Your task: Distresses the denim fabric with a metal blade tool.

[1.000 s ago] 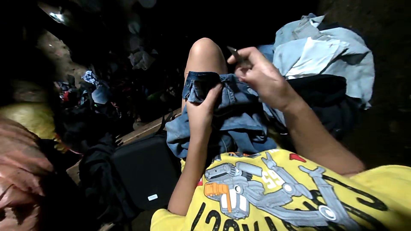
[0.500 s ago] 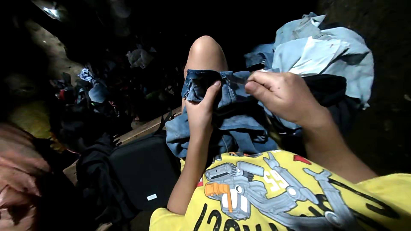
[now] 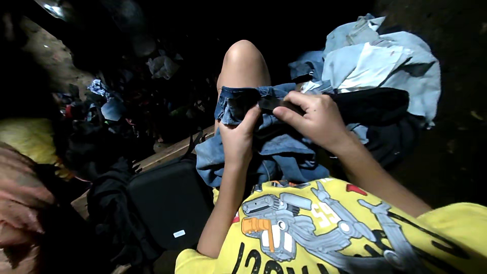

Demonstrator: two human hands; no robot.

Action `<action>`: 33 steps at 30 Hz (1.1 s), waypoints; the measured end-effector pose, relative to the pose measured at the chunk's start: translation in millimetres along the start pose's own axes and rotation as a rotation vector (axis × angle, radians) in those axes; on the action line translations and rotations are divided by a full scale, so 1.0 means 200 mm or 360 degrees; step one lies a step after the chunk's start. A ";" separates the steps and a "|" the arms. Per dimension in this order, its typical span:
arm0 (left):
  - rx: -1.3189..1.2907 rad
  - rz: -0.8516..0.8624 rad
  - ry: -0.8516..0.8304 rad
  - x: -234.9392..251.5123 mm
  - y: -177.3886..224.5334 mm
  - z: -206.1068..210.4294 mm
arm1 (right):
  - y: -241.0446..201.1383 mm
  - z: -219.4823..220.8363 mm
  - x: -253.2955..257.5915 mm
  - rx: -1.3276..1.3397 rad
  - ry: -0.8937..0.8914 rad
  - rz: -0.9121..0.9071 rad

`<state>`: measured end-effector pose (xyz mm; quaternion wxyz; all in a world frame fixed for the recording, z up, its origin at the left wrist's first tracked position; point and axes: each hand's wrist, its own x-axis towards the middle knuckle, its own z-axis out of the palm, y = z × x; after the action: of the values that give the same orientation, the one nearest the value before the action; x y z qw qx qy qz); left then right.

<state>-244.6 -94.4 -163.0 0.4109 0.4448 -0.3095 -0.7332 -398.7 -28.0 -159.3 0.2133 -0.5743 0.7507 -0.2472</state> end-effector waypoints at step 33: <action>0.0139 -0.0035 0.0012 -0.03 -0.01 -0.03 | 0.01 0.11 0.03 0.0224 0.0033 -0.0102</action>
<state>-238.4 -88.6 -164.1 0.3841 0.4685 -0.3348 -0.7217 -388.3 -37.0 -177.4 0.2372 -0.5792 0.7148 -0.3119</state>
